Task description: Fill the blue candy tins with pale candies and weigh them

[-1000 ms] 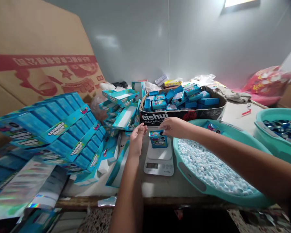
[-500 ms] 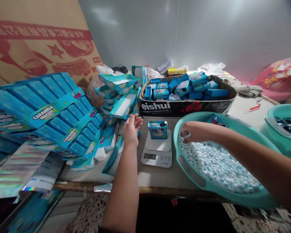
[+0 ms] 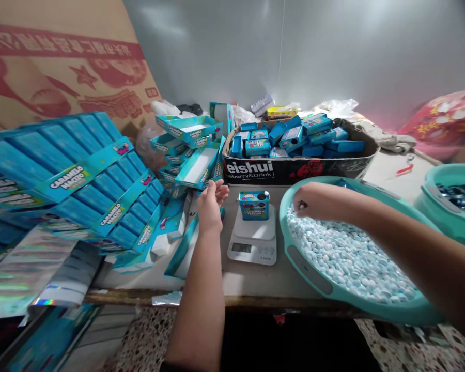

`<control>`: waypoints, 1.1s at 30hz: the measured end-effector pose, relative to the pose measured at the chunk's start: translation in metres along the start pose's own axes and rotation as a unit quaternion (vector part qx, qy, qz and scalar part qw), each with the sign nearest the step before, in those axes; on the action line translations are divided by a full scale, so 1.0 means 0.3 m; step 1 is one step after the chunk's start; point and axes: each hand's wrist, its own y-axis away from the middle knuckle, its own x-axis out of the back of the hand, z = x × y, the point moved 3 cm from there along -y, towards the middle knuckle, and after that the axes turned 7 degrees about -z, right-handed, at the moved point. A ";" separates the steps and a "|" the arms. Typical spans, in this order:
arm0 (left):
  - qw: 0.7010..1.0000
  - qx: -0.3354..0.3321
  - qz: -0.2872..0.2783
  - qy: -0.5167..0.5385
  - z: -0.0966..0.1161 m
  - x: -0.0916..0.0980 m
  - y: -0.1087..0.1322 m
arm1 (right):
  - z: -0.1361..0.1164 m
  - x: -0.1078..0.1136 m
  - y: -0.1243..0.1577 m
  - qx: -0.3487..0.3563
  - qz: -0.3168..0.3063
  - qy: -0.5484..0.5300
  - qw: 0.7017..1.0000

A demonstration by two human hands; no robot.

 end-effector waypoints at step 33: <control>0.984 -0.039 0.001 -0.172 -0.008 0.011 0.004 | -0.046 0.069 -0.139 0.097 0.110 0.009 0.989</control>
